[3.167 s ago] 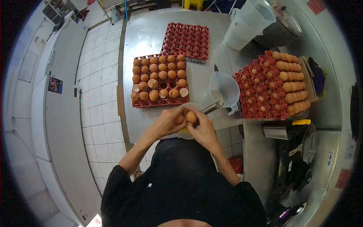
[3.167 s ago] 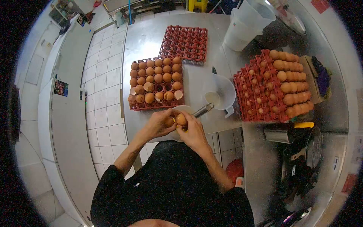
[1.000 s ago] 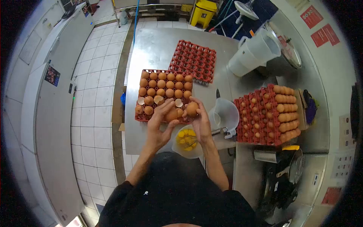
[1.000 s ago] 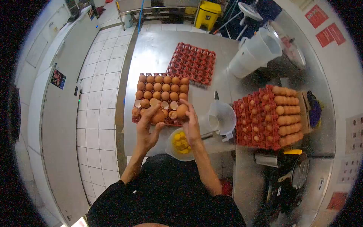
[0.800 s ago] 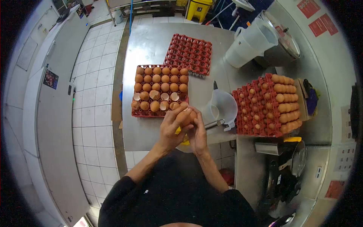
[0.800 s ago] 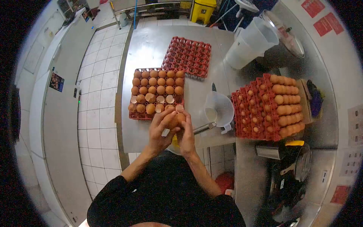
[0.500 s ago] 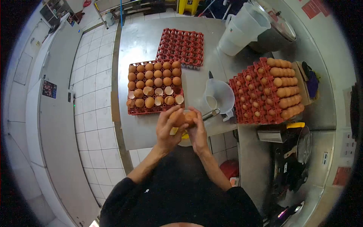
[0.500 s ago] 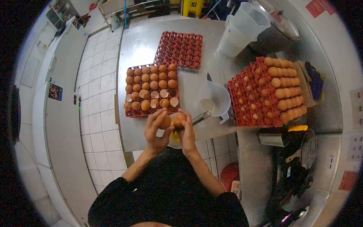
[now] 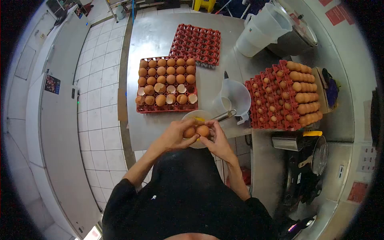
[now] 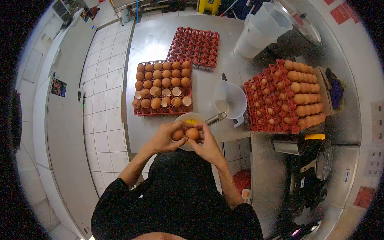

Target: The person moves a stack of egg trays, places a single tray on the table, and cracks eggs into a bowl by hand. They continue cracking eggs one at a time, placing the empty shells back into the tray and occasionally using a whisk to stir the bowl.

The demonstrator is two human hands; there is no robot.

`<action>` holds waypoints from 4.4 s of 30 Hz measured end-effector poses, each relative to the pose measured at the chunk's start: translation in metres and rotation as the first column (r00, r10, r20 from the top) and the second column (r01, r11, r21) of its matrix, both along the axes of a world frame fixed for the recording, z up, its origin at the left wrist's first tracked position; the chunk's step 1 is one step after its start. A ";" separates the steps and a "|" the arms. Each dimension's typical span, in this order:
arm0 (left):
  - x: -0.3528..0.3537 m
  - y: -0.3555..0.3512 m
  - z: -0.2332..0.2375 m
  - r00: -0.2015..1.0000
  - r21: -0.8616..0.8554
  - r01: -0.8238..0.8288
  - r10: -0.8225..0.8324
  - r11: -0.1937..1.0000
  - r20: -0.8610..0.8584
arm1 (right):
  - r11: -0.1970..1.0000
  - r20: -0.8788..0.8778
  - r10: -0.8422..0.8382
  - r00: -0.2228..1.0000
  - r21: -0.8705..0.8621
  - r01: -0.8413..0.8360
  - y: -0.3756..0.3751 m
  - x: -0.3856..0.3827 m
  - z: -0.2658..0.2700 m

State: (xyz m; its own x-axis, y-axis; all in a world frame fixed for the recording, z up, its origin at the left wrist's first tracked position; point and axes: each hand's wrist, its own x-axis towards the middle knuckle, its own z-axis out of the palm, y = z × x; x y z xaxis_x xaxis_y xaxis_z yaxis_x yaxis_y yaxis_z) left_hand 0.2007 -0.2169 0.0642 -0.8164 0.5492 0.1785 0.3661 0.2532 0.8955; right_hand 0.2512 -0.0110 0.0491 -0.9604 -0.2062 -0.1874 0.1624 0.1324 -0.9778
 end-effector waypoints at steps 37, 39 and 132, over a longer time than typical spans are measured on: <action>-0.024 -0.033 -0.019 0.977 -0.152 0.069 -0.098 0.986 -0.187 | 0.751 -0.294 0.349 0.890 0.656 -0.077 -0.009 -0.023 0.030; -0.026 -0.036 -0.021 0.976 -0.160 0.050 -0.082 0.986 -0.201 | 0.757 -0.315 0.373 0.873 0.647 -0.090 -0.011 -0.029 0.030; -0.027 -0.017 -0.021 1.000 -0.016 0.021 -0.021 1.000 -0.005 | 0.864 -0.217 0.157 0.963 0.503 -0.027 -0.014 -0.030 0.032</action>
